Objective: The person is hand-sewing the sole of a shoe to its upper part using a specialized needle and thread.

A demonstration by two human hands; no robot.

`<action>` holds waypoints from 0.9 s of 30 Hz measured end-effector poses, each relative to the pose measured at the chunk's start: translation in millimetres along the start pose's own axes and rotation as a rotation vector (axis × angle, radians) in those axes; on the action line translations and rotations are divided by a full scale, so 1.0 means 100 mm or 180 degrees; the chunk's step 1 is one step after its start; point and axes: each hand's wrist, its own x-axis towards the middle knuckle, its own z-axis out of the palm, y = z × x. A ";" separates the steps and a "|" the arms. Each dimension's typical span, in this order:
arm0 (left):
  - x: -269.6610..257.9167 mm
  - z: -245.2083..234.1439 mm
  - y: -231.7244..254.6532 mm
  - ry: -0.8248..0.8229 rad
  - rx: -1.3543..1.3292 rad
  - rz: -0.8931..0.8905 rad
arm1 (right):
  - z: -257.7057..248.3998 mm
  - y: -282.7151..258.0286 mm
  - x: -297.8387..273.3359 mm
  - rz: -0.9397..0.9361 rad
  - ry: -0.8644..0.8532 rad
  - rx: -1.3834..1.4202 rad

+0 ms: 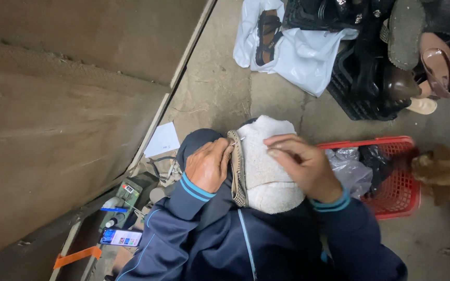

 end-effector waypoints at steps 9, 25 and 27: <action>-0.03 0.10 -0.05 0.0011 -0.0140 -0.0222 | -0.16 0.64 -0.24 -0.0417 0.0519 -0.2744; -0.02 0.06 -0.03 0.0122 -0.0284 -0.0254 | 0.08 -0.17 0.07 0.0247 -0.0340 0.0450; -0.01 0.06 -0.02 0.0139 -0.0246 -0.0233 | 0.05 -0.11 0.08 0.0503 -0.0359 0.1162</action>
